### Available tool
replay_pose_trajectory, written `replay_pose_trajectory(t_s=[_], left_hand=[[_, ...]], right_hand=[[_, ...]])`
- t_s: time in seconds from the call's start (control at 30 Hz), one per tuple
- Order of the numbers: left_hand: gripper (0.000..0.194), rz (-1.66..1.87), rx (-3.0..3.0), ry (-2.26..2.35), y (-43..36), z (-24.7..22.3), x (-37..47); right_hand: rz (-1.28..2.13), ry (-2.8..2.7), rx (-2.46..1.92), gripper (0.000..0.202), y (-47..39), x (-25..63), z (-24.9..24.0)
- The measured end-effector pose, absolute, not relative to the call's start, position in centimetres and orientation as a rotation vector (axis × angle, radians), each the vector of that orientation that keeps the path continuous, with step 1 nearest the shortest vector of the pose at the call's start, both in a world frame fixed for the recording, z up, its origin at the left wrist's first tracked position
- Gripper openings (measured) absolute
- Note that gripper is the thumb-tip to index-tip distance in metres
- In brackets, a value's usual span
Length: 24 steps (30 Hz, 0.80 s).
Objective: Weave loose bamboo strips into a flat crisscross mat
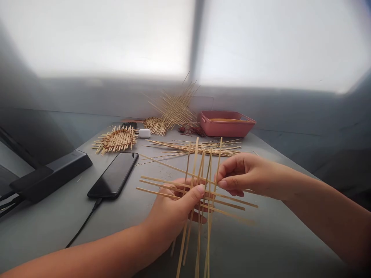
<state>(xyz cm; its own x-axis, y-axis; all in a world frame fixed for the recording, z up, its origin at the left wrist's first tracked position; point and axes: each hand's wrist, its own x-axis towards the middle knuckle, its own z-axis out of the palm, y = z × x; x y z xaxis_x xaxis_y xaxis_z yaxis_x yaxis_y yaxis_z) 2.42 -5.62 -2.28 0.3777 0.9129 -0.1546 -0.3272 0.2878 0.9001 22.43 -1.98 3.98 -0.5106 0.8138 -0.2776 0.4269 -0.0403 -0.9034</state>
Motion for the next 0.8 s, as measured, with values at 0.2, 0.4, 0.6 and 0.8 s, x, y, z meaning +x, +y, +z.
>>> replay_pose_trajectory(t_s=[0.2, 0.4, 0.6, 0.8], left_hand=[[0.029, 0.967, 0.920, 0.769, -5.3, -2.4, 2.4], [0.031, 0.987, 0.891, 0.833, -5.2, -2.7, 2.6], [0.032, 0.926, 0.917, 0.826, -5.3, -2.7, 2.6], [0.048, 0.469, 0.997, 0.827, -4.8, -1.4, 1.6]], right_hand=[[1.472, -1.873, -1.327, 0.026, -2.3, 22.5, 4.3], [0.888, -1.926, -1.385, 0.037, -3.7, 21.7, 3.4], [0.583, -2.266, -1.389, 0.021, -4.6, 20.0, 2.6], [0.909, -2.251, -1.409, 0.027, -1.2, 22.2, 1.8]])
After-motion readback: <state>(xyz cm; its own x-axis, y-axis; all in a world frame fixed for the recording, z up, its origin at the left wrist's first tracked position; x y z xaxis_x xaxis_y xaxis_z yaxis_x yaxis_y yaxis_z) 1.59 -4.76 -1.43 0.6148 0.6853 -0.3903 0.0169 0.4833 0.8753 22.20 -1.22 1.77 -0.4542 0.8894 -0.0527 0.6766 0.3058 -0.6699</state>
